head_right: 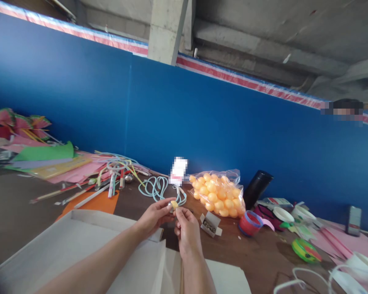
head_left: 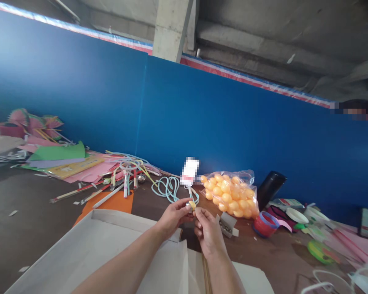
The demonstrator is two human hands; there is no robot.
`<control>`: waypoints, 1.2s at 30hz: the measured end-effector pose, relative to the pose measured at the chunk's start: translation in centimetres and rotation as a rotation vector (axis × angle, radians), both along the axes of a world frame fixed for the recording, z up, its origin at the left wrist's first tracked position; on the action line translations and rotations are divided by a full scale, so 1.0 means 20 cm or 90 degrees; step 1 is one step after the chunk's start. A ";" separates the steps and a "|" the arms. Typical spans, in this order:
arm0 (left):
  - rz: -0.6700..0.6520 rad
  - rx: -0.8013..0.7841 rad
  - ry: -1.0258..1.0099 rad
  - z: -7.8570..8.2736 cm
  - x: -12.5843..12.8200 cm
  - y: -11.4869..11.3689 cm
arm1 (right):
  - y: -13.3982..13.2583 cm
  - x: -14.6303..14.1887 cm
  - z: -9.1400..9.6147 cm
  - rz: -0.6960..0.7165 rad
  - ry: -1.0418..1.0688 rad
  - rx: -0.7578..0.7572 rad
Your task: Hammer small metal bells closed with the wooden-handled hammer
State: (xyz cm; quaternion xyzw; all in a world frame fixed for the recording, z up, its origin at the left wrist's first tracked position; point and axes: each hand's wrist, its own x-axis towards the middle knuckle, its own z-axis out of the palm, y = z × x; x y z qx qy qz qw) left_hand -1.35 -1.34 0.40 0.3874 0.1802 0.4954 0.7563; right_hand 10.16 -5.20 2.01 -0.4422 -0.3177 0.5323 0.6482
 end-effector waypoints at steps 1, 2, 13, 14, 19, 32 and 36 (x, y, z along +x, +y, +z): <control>0.002 0.000 0.000 0.00 0.00 0.00 | 0.00 0.00 0.00 0.000 -0.001 0.001; 0.003 -0.002 0.000 0.00 0.00 0.00 | 0.00 0.00 0.00 0.000 -0.001 0.001; 0.006 -0.011 -0.001 0.01 0.00 -0.01 | 0.01 0.00 -0.01 0.012 0.014 0.003; 0.006 -0.010 -0.002 0.01 0.00 -0.01 | 0.01 0.00 -0.01 0.014 0.016 0.007; 0.007 -0.005 -0.004 0.01 0.00 0.00 | 0.01 0.01 -0.01 0.025 0.013 0.018; 0.005 -0.009 -0.008 0.00 0.00 0.00 | 0.00 0.01 -0.01 0.035 0.021 0.014; 0.003 -0.004 -0.010 0.00 0.00 0.00 | 0.00 0.01 -0.01 0.039 0.026 0.019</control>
